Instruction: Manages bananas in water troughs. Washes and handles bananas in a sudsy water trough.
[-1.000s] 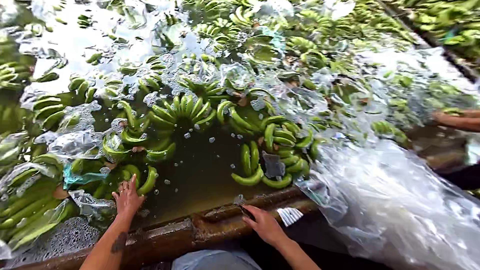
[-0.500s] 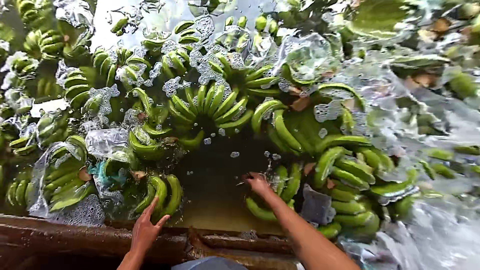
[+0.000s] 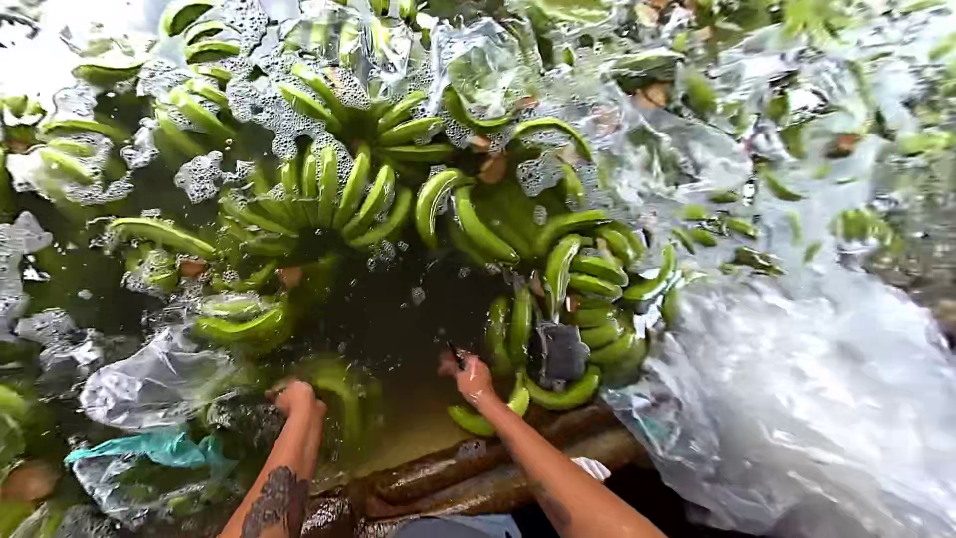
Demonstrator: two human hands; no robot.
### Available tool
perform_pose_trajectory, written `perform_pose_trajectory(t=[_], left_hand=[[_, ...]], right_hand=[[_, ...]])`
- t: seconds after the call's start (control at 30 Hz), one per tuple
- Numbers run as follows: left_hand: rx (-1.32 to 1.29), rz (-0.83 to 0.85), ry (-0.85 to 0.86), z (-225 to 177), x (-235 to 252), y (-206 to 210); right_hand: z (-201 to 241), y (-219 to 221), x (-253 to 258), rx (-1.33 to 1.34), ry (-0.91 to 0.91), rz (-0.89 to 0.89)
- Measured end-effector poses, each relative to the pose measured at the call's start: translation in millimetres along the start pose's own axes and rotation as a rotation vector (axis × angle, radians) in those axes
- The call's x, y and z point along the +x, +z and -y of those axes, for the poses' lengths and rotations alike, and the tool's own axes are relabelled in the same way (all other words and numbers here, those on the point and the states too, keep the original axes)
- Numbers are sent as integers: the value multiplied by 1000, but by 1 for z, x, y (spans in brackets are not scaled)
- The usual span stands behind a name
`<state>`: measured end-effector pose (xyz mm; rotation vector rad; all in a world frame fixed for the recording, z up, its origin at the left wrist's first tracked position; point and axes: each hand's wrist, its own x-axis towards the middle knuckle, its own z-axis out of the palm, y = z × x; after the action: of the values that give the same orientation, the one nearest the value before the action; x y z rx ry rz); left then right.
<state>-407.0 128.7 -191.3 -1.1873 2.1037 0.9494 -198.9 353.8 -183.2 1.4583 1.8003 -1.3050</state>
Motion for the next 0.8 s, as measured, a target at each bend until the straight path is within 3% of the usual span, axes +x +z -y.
perform_pose_trajectory(t=[0.07,0.2,0.3,0.4,0.5,0.67,0.8], left_hand=[[-256,191,-65,1,-27,-5],[-535,790,-90,49,-44,-47],[-647,988,-179,79,-47,-53],[-530,913,-170,84,-43,-37],[-188,751,41,71,-32,-20],[364,661,600,10,-37,-21],[1052,677,772,-30,-46,-25]], right_hand=[[14,14,4,102,-30,-32],[59,25,15,133,-49,-12],[71,22,27,164,-44,126],[70,13,32,137,-21,237],[70,2,26,100,-67,157],[106,-25,9,255,-462,-80],[164,-31,-10,228,-768,-6]])
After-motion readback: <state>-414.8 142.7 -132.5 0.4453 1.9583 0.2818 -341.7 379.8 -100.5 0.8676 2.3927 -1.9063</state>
